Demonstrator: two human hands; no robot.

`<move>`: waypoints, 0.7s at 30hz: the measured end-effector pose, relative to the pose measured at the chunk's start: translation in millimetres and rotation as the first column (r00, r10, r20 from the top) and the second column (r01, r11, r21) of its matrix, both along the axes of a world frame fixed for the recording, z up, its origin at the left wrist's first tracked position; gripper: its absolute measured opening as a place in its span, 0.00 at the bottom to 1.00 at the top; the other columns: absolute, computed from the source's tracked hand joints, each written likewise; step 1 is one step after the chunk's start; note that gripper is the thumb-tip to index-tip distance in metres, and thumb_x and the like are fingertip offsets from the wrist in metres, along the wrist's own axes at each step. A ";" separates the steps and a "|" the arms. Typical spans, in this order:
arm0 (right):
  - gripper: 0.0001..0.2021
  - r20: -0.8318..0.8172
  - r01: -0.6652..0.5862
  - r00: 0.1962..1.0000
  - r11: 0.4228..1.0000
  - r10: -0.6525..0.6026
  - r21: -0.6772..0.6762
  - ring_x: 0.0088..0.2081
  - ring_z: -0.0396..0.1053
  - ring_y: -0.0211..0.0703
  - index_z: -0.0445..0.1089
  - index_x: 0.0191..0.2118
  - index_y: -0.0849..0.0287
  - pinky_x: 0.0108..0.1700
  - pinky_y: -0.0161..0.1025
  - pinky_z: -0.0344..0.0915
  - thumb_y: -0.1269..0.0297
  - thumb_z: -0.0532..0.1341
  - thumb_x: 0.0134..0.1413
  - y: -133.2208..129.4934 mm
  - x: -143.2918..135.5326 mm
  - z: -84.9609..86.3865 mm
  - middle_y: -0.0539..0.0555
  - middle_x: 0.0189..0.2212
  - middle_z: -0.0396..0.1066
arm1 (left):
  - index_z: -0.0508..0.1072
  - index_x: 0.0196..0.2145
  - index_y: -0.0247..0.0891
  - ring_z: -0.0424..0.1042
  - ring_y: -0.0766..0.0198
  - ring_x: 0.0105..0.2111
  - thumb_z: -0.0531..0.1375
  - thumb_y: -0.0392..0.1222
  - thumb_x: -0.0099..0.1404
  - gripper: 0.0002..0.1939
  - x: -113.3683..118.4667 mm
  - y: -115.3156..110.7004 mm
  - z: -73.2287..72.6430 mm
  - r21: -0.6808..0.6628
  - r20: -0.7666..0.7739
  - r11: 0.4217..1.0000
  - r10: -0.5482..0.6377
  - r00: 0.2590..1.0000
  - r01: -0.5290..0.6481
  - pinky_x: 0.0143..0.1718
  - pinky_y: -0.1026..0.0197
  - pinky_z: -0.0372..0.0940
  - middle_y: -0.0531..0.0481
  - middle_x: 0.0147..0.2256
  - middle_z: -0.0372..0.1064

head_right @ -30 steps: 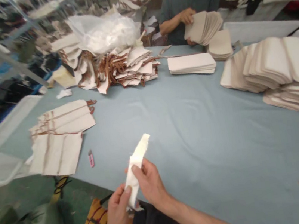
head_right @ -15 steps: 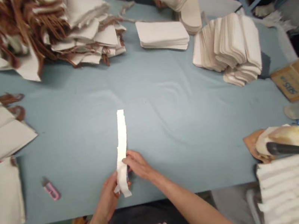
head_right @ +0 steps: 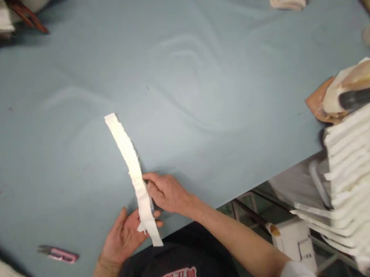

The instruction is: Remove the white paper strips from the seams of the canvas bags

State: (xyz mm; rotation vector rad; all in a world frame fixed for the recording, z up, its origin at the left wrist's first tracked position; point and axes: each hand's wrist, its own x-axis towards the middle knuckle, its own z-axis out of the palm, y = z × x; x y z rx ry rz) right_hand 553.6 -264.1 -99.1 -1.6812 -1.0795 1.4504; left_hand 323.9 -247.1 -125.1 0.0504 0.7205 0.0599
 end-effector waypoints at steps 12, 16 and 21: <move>0.16 0.100 0.132 0.978 0.920 -0.181 0.370 0.32 0.76 0.39 0.73 0.53 0.61 0.37 0.37 0.71 0.63 0.51 0.74 -23.2 -10.1 -20.6 0.55 0.35 0.81 | 0.82 0.61 0.41 0.80 0.35 0.57 0.61 0.68 0.71 0.33 4.6 11.6 15.3 -0.029 0.035 0.998 -0.056 0.998 0.057 0.59 0.41 0.72 0.38 0.59 0.81; 0.11 0.157 0.202 0.931 0.825 -0.328 0.528 0.26 0.73 0.33 0.71 0.53 0.58 0.33 0.31 0.71 0.67 0.53 0.75 -29.6 -10.8 -20.5 0.49 0.32 0.80 | 0.80 0.64 0.41 0.77 0.34 0.61 0.59 0.72 0.70 0.38 4.9 9.4 15.9 -0.082 0.118 0.997 0.014 0.993 -0.005 0.63 0.40 0.69 0.39 0.61 0.79; 0.07 0.167 0.216 0.923 0.824 -0.348 0.524 0.22 0.68 0.30 0.72 0.50 0.56 0.28 0.28 0.66 0.67 0.56 0.74 -29.3 -10.6 -21.1 0.44 0.27 0.75 | 0.79 0.64 0.39 0.78 0.41 0.61 0.62 0.67 0.72 0.35 11.6 10.7 17.1 -0.069 0.210 0.996 0.077 0.975 -0.064 0.62 0.48 0.72 0.41 0.63 0.78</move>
